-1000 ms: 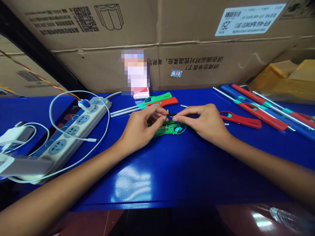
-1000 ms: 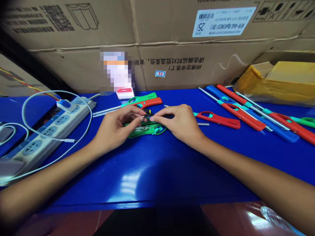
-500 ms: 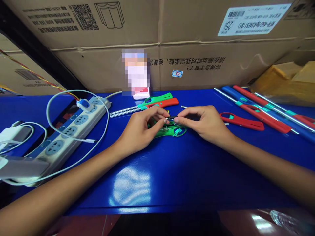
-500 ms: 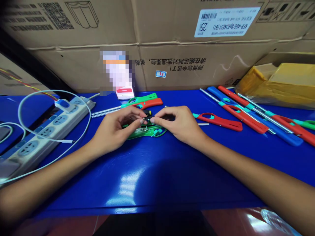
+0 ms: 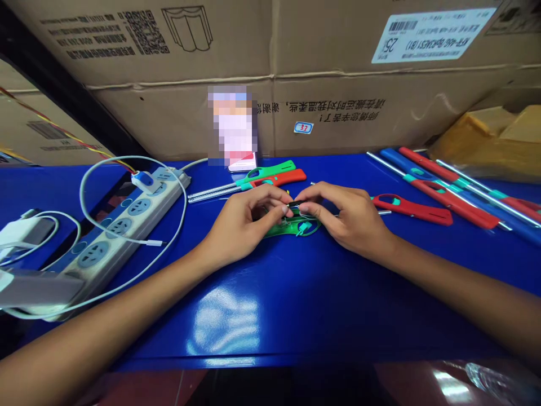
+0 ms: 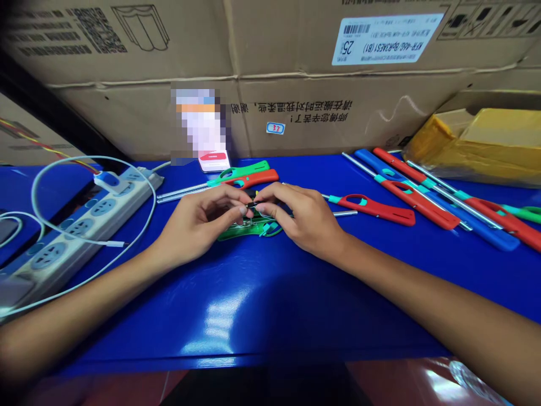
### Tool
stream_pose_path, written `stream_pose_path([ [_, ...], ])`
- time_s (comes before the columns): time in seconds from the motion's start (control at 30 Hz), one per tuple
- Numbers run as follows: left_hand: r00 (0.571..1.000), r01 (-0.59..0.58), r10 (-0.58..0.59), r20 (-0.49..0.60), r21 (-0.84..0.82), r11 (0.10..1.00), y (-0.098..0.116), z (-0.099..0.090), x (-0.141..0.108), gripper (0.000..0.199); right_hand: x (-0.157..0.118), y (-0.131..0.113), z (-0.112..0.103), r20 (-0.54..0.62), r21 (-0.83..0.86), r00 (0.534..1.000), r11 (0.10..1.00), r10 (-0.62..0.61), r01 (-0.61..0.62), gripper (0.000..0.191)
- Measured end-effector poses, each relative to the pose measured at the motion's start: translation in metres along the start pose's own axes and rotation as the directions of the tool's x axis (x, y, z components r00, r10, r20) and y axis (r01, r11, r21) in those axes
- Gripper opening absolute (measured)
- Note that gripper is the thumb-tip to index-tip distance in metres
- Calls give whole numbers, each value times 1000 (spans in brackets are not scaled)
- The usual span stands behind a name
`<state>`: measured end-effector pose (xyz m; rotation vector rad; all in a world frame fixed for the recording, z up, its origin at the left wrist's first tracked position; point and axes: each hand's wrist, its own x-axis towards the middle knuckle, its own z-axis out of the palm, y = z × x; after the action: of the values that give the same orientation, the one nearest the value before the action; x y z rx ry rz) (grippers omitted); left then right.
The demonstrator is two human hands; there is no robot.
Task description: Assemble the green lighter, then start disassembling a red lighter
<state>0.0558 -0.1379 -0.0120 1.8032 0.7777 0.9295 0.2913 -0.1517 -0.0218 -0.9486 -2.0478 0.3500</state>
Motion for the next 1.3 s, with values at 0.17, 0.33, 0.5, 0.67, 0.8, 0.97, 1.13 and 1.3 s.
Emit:
stream_pose_path([
  [0.17, 1000, -4, 4, -9, 2, 1000, -3, 1, 0, 13, 0, 0, 1, 15, -20, 1000, 1000, -9, 9, 5],
  [0.33, 999, -19, 20, -34, 35, 999, -2, 1, 0, 13, 1, 0, 1, 33, -21, 999, 1000, 16, -15, 7],
  [0.5, 998, 18, -17, -62, 16, 1000, 2, 1, 0, 8, 4, -2, -2, 106, 63, 992, 995, 64, -71, 16],
  [0.67, 994, 67, -67, -81, 0, 998, 4, -1, 2, 6, 5, -2, -9, 219, 120, 969, 983, 112, -140, 12],
  [0.8, 991, 96, -97, -91, -17, 995, 4, 0, 4, 7, 5, 0, -9, 202, 102, 966, 977, 163, -186, 10],
  [0.97, 986, 126, -131, -100, -50, 991, 6, 2, 4, 6, 2, 1, -3, 139, 84, 977, 981, 162, -175, 8],
  [1.13, 984, 135, -143, -107, -76, 988, 7, 2, 3, 6, 1, 1, -4, 110, -6, 991, 997, 75, -75, 13],
  [1.3, 983, 128, -143, -119, -125, 984, 5, 4, 2, 10, 0, 3, -3, 69, -133, 998, 991, -16, 25, 13],
])
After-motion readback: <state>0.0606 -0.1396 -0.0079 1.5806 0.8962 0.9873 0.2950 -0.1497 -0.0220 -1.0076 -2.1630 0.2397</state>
